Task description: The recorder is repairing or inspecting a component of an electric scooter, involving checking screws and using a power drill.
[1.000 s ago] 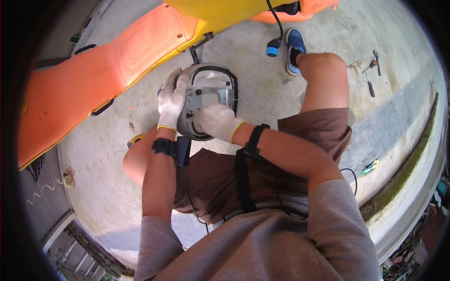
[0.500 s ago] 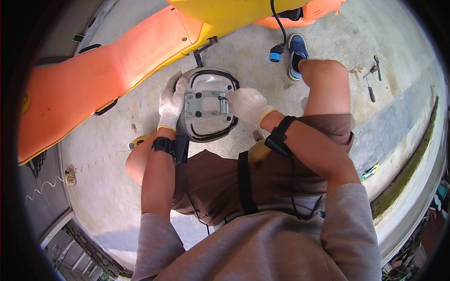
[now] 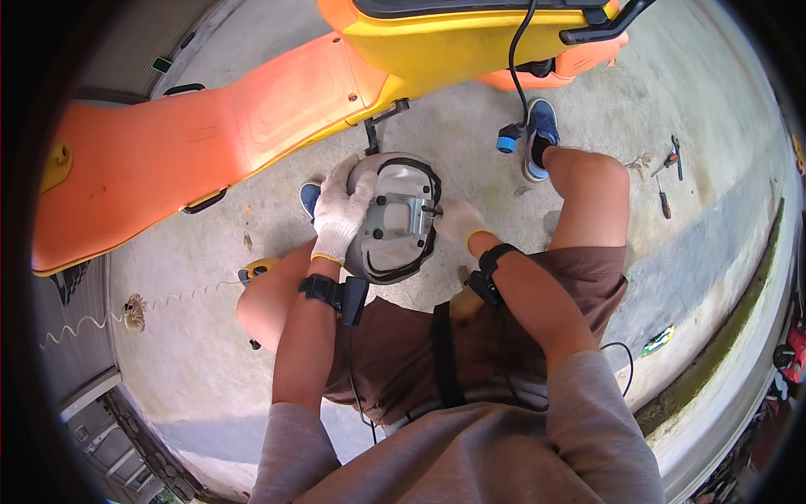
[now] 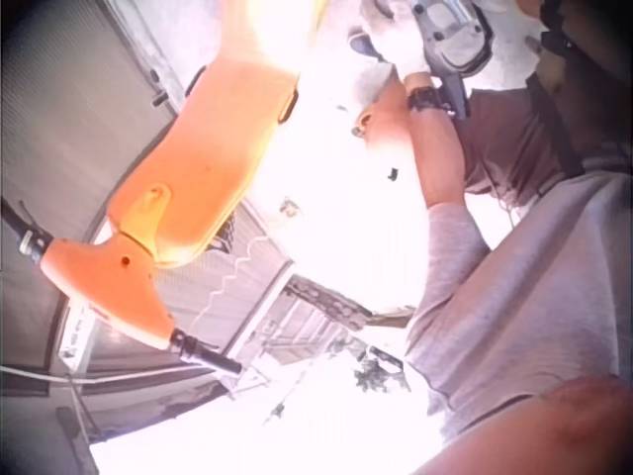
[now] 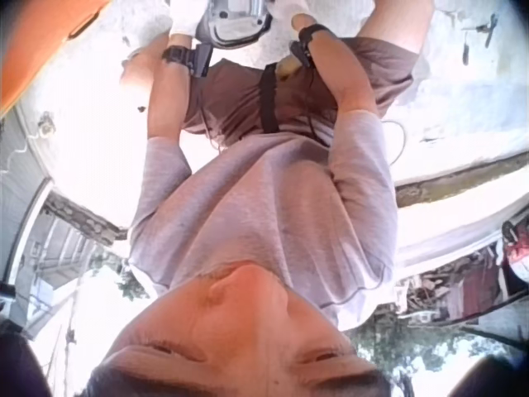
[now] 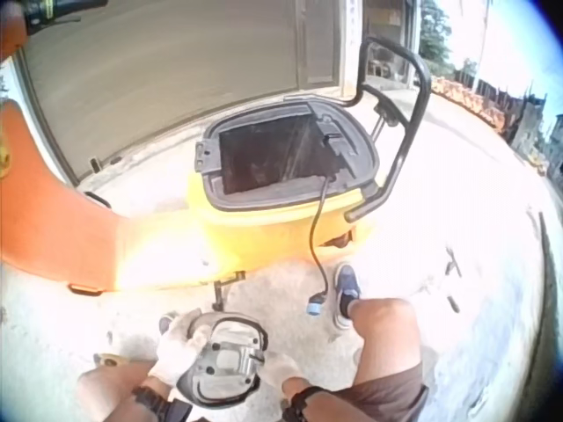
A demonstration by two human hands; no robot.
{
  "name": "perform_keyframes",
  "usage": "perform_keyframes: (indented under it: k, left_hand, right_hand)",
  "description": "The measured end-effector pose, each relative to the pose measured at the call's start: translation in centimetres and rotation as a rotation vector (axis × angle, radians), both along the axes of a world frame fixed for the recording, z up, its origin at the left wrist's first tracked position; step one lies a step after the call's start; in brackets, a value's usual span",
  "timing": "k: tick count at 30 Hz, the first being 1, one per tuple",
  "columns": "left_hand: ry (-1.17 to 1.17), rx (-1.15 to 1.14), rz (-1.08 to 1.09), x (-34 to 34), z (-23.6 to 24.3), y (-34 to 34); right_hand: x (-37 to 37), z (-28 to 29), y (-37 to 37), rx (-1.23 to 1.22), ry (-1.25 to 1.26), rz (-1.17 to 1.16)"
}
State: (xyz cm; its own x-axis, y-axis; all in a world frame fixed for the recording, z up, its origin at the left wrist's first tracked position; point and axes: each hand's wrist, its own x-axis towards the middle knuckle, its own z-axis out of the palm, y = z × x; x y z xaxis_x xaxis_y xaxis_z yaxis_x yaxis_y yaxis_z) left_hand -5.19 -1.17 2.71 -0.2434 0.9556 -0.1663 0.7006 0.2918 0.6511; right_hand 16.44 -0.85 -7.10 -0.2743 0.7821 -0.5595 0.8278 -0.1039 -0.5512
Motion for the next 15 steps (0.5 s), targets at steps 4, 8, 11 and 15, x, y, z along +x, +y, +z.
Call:
perform_keyframes:
  k: [4, 8, 11, 15]
  left_hand:
    - [0.045, 0.008, -0.038, 0.5, 0.2, -0.3]
    - [0.115, 0.06, -0.049, 0.7, 0.3, -0.6]
    - [0.111, 0.053, -0.066, 0.6, 0.3, -0.8]
    - [0.075, 0.046, -0.064, 0.9, 0.5, -1.3]
  right_hand:
    - [-0.2, -1.3, 0.3, -0.056, 0.021, 0.053]
    - [-1.6, -1.9, -0.6, -0.117, -0.069, -0.116]
    - [-2.0, -2.5, -0.7, -0.082, -0.1, -0.263]
    - [-1.7, -3.7, -0.1, -0.07, -0.142, -0.271]
